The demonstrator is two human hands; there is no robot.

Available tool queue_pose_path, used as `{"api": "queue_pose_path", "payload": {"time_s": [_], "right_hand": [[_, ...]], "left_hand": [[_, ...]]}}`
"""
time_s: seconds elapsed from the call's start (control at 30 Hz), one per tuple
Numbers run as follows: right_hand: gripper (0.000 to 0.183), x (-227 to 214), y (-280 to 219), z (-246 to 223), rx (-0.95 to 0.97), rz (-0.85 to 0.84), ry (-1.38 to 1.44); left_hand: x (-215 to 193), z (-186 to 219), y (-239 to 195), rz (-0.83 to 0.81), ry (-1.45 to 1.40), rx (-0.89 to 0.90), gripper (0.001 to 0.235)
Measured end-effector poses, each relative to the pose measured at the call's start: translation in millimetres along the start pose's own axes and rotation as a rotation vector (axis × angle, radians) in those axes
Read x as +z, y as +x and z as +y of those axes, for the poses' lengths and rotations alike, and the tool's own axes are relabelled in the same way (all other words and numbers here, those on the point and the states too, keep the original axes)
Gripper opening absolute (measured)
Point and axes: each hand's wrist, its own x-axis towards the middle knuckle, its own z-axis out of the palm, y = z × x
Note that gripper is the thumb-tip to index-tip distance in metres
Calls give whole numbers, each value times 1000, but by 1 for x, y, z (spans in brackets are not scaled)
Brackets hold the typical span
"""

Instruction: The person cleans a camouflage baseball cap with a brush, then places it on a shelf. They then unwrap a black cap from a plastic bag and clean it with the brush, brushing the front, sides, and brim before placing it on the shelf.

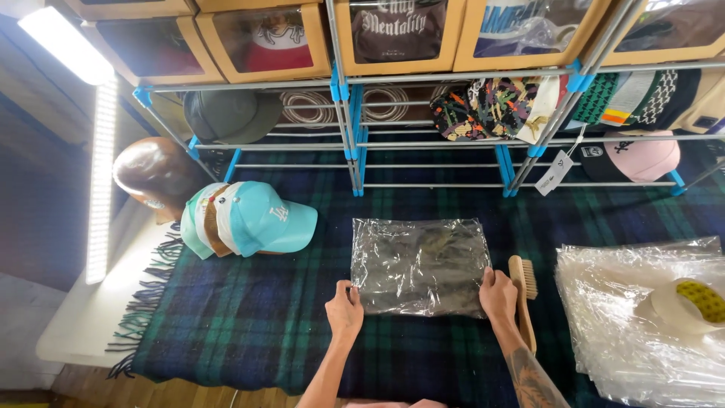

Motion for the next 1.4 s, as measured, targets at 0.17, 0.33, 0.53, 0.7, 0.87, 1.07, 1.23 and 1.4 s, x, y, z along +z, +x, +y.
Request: {"api": "queue_pose_path", "payload": {"time_s": [0.17,0.33,0.53,0.7,0.87,1.07,1.23,1.4], "right_hand": [[30,5,-10,10,-31,40,28],[22,8,-14,15,-63,22,-40],[27,11,-21,17,-139,97,-82],[26,3,-25,14,-120,58,-234],[27,2,-27,-2,-87,38,-383],[49,17,-36,-106,-568,28,-489],[70,91,10,-111,-778,-242,-687],[81,102,36,-93,-555,-276,-757]], "left_hand": [[-4,-2,0,18,60,83,30],[3,18,6,71,333,194,51],[15,81,50,108,390,810,42],[32,75,78,-292,598,569,66],[42,63,83,-220,601,606,71],[53,52,85,-44,604,719,67],[39,67,82,-161,642,606,71],[30,78,79,-270,653,512,74]]}}
